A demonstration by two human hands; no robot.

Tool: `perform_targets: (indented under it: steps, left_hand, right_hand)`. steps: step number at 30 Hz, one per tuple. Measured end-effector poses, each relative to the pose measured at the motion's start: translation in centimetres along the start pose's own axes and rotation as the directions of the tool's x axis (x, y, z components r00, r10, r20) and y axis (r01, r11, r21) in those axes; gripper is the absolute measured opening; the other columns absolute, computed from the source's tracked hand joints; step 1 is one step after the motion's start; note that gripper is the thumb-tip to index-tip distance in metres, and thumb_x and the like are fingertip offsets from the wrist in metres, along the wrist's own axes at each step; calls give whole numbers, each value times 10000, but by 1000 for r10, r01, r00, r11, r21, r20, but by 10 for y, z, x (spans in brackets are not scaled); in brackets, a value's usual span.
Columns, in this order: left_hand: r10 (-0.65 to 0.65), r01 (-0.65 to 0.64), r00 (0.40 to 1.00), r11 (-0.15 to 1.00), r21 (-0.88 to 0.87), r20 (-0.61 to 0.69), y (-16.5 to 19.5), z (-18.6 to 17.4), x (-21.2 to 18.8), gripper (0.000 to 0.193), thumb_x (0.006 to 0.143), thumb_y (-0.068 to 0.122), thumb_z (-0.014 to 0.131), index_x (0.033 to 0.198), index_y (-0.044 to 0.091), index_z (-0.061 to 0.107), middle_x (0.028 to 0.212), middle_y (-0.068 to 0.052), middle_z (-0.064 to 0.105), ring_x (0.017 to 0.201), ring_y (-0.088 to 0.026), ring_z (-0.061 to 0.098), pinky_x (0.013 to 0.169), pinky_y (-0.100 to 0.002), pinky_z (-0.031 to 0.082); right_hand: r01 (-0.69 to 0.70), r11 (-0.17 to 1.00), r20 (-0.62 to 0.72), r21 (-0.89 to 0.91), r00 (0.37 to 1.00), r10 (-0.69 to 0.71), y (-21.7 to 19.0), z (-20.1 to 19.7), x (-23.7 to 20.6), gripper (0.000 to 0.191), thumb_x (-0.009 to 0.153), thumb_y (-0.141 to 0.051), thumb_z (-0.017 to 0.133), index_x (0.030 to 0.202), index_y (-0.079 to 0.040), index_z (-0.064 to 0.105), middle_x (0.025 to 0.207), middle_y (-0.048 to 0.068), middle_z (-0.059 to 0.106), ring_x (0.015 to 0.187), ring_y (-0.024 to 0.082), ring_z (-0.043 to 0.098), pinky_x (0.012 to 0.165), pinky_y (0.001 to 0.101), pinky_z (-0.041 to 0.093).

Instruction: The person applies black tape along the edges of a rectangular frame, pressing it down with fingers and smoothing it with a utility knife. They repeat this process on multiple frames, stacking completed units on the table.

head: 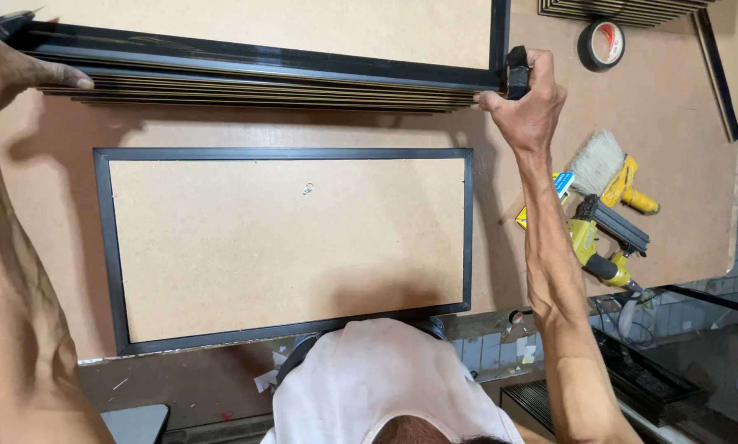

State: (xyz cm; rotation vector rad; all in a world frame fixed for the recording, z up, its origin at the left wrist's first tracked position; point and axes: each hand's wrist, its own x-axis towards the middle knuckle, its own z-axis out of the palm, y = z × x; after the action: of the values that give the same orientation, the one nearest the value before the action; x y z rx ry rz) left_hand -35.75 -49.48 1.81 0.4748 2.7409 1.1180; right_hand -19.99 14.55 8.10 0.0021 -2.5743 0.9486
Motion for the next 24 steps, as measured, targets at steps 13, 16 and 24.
perform_targets:
  steps: [13, 16, 24]
  left_hand:
    - [-182, 209, 977, 926, 314, -114, 63, -22, -28, 965, 813, 411, 930, 1472, -31, 381, 1103, -153, 679, 986, -244, 660, 822, -354, 512]
    - [-197, 319, 940, 795, 516, -278, 93, -23, -46, 1088, 793, 477, 930, 1534, -19, 307, 1068, -128, 667, 955, -233, 638, 773, -351, 491]
    - [90, 49, 969, 840, 540, -229, 254, 208, -176, 1345, 663, 719, 814, 1625, -3, 212, 1145, -184, 673, 872, -259, 660, 588, -344, 549]
  right_hand:
    - [94, 995, -48, -46, 994, -96, 14, -1, 3, 614, 730, -56, 974, 1150, -37, 527, 857, 95, 761, 746, 185, 771, 663, 294, 617]
    - [-47, 974, -39, 220, 998, 56, 24, -14, -5, 516, 834, -18, 872, 1189, -33, 498, 959, 110, 772, 801, 195, 792, 683, 298, 674]
    - [-401, 386, 270, 831, 897, 351, 39, -54, -111, 330, 949, 79, 681, 1199, 15, 476, 919, 157, 645, 763, 216, 689, 611, 312, 572]
